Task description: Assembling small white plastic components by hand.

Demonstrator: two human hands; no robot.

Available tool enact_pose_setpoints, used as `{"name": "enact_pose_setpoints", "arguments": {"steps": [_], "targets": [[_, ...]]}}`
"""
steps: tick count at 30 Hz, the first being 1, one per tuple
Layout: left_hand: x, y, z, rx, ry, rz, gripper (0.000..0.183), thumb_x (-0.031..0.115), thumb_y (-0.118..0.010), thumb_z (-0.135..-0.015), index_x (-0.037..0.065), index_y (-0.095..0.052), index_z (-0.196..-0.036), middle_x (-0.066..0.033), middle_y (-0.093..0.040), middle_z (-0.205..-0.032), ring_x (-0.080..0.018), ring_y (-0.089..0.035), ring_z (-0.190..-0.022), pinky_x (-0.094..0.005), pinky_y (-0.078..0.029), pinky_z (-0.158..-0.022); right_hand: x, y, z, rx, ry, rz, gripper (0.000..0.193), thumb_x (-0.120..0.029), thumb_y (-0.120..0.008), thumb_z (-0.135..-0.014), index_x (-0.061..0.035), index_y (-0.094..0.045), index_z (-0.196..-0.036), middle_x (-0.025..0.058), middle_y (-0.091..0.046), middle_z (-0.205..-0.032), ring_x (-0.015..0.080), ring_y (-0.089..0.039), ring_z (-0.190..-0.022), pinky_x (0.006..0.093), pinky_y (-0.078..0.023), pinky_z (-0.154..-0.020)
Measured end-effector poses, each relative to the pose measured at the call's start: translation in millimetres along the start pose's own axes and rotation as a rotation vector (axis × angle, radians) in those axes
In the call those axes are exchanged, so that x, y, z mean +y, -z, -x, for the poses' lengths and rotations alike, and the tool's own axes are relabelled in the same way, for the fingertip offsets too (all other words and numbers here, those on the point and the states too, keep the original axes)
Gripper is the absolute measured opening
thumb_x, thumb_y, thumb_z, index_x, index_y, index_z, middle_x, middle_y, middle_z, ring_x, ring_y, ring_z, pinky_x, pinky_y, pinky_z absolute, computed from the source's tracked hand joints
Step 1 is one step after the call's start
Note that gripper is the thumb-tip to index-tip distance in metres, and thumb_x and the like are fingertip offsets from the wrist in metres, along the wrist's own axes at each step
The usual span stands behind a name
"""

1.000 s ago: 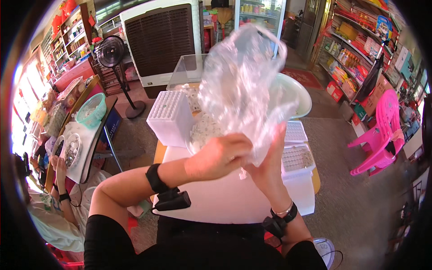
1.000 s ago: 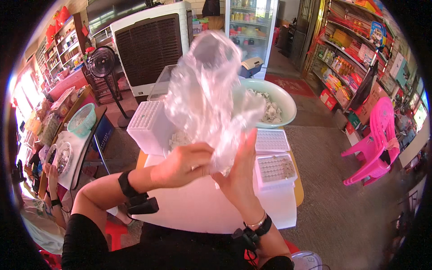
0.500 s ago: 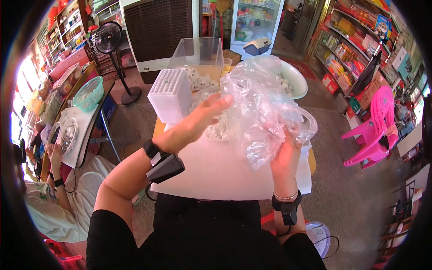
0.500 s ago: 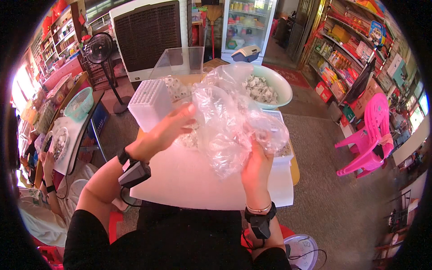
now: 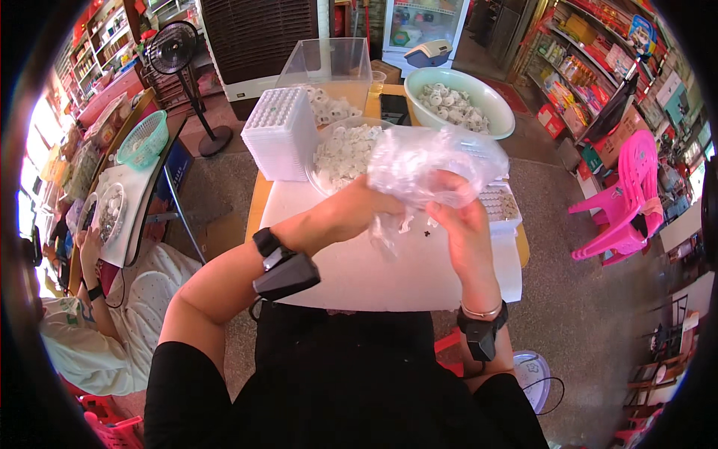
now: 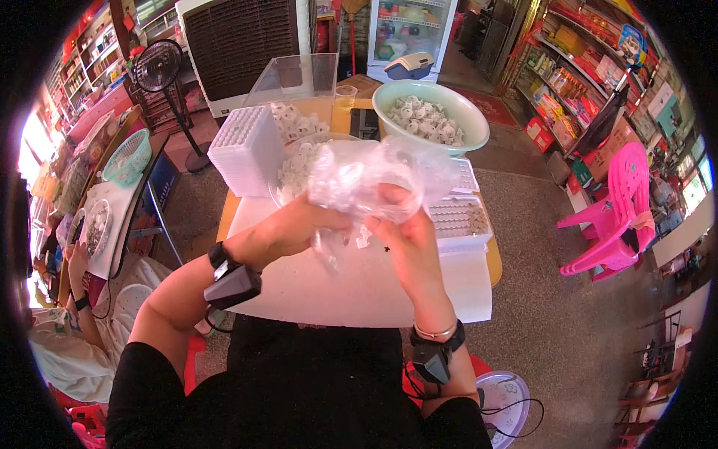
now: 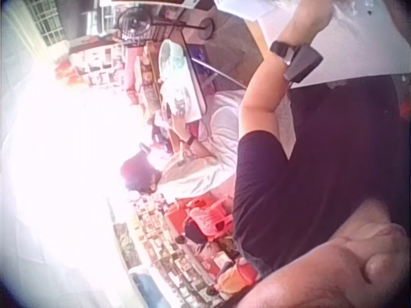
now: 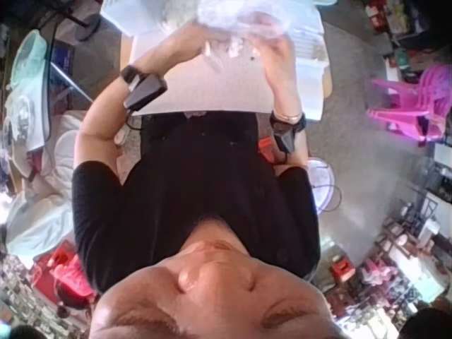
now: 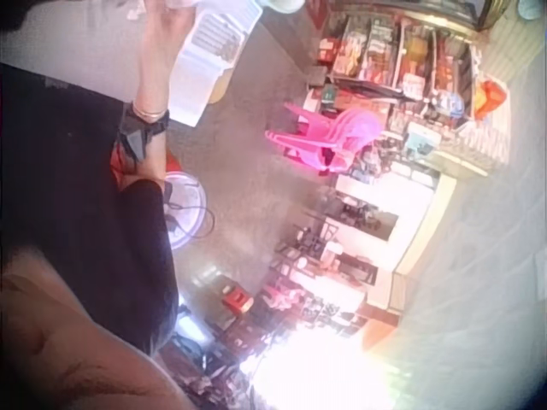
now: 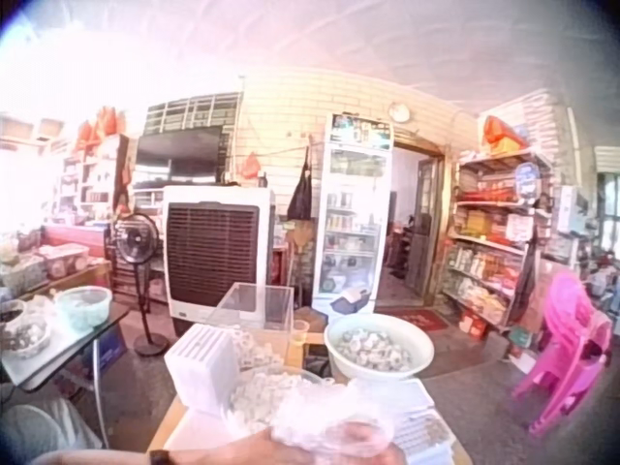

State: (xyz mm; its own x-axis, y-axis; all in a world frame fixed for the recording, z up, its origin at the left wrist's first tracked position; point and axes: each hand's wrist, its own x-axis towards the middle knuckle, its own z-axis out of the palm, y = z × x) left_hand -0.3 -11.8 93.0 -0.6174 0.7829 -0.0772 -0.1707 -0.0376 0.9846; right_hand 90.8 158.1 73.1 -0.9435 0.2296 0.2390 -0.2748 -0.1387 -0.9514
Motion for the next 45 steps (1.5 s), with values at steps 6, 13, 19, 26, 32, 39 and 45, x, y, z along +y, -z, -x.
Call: {"name": "enact_pose_setpoints", "arguments": {"steps": [6, 13, 19, 26, 32, 39, 45], "targets": [[-0.8, 22.3, 15.4, 0.084, 0.04, 0.2, 0.015, -0.001, -0.055, -0.081, -0.006, -0.061, -0.093, -0.0112, -0.065, -0.085, -0.017, -0.06, -0.07, -0.0279, -0.047, -0.062, -5.6, 24.5, -5.6, 0.196, 0.382, 0.563, 0.083, -0.008, -0.076, -0.071, -0.0062, -0.033, -0.141, 0.0153, -0.032, -0.142, 0.0281, -0.041, -0.123, 0.0418, -0.031, -0.106], [-20.6, 48.8, 36.0, -0.365, -0.187, -0.227, 0.015, 0.013, -0.054, -0.085, 0.001, -0.061, -0.091, -0.0023, -0.052, -0.063, -0.0079, -0.044, -0.053, -0.0221, -0.031, -0.048, 3.2, 22.9, -12.0, -0.052, 0.668, 1.365, 0.065, -0.003, -0.072, -0.069, -0.0103, -0.046, -0.129, 0.0182, -0.047, -0.125, 0.0363, -0.048, -0.114, 0.0529, -0.03, -0.102], [-1.2, 36.8, 32.6, 0.054, -0.175, 0.318, 0.022, 0.017, -0.057, -0.089, 0.001, -0.056, -0.105, -0.0038, -0.057, -0.077, -0.0096, -0.046, -0.054, -0.0232, -0.033, -0.048, 35.1, -11.4, 12.2, -0.199, 0.262, 1.014, 0.025, 0.0, -0.062, -0.075, -0.0053, -0.057, -0.099, 0.0101, -0.058, -0.094, 0.031, -0.058, -0.09, 0.0385, -0.045, -0.078], [-30.1, 47.6, 23.6, 0.025, -0.052, -1.359, 0.018, 0.013, -0.061, -0.076, -0.005, -0.063, -0.073, -0.0268, -0.061, -0.076, -0.0419, -0.059, -0.074, -0.0461, -0.046, -0.068, -14.9, -30.3, 14.4, -0.603, 0.663, 1.078, 0.013, -0.005, -0.056, -0.08, -0.0029, -0.055, -0.093, 0.0107, -0.054, -0.093, 0.0288, -0.056, -0.093, 0.0373, -0.044, -0.082], [-5.4, 26.9, 28.4, -0.45, -0.014, -0.918, 0.014, 0.01, -0.059, -0.077, -0.004, -0.062, -0.079, -0.0195, -0.064, -0.076, -0.032, -0.062, -0.074, -0.0424, -0.048, -0.066, 14.5, -19.3, 7.1, -0.484, 0.035, 0.433, 0.01, -0.007, -0.056, -0.089, -0.0038, -0.052, -0.097, 0.0162, -0.06, -0.088, 0.0329, -0.061, -0.083, 0.0391, -0.048, -0.074], [-17.4, 33.9, 21.1, -0.24, -0.048, -0.378, 0.067, 0.015, -0.069, -0.074, -0.002, -0.041, -0.132, -0.0135, -0.061, -0.104, -0.0208, -0.062, -0.096, -0.033, -0.049, -0.074, 20.5, -20.9, 12.4, -0.004, 0.194, 0.59, 0.01, -0.007, -0.055, -0.091, -0.0034, -0.05, -0.099, 0.0192, -0.061, -0.083, 0.0346, -0.063, -0.076, 0.0366, -0.049, -0.065], [-39.4, 16.3, 19.1, 0.1, -0.186, -0.42, 0.038, -0.007, -0.052, -0.078, 0.001, -0.054, -0.115, -0.0077, -0.062, -0.101, -0.0162, -0.06, -0.092, -0.0284, -0.049, -0.08, 0.8, -27.2, 17.5, -0.215, 0.147, 0.421, 0.012, -0.006, -0.054, -0.092, -0.0027, -0.052, -0.103, 0.0142, -0.062, -0.079, 0.0281, -0.064, -0.069, 0.0354, -0.049, -0.063]]}}
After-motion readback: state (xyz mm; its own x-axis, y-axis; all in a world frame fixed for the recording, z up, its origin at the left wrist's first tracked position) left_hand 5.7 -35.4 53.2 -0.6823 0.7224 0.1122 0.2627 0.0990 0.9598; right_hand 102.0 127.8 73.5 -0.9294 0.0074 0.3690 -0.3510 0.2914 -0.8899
